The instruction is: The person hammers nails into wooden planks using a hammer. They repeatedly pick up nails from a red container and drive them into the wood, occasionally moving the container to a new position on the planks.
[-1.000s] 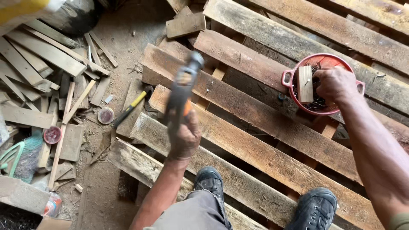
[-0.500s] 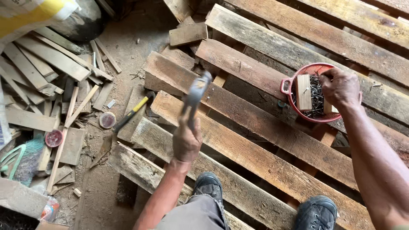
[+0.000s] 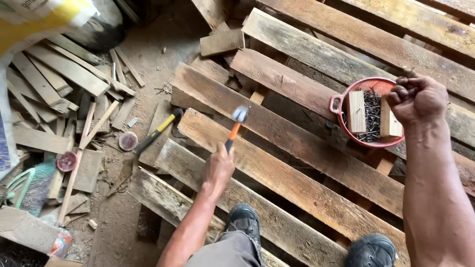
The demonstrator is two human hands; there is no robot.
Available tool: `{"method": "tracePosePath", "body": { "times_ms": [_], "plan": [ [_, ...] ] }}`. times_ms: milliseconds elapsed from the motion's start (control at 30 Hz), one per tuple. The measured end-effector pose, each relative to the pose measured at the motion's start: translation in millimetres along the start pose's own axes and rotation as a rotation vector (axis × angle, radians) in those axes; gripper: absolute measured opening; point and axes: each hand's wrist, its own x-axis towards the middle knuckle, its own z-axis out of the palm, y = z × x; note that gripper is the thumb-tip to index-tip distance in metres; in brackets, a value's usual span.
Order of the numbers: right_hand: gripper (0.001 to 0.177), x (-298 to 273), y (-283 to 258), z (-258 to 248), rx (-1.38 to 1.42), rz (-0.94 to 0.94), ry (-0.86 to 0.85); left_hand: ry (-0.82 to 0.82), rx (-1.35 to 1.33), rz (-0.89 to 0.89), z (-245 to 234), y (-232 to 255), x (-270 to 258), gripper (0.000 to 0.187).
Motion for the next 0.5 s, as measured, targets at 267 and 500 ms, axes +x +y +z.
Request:
{"method": "tracePosePath", "body": {
  "times_ms": [267,500],
  "plan": [
    [0.018,-91.8,44.3,87.3,-0.365,-0.202,-0.113,-0.191,0.116,-0.259,40.1,-54.2,-1.2,0.036],
    [0.042,-240.8,66.5,125.6,-0.217,0.058,-0.978,-0.129,0.174,-0.313,31.4,-39.3,-5.3,0.034]
  ]
}}
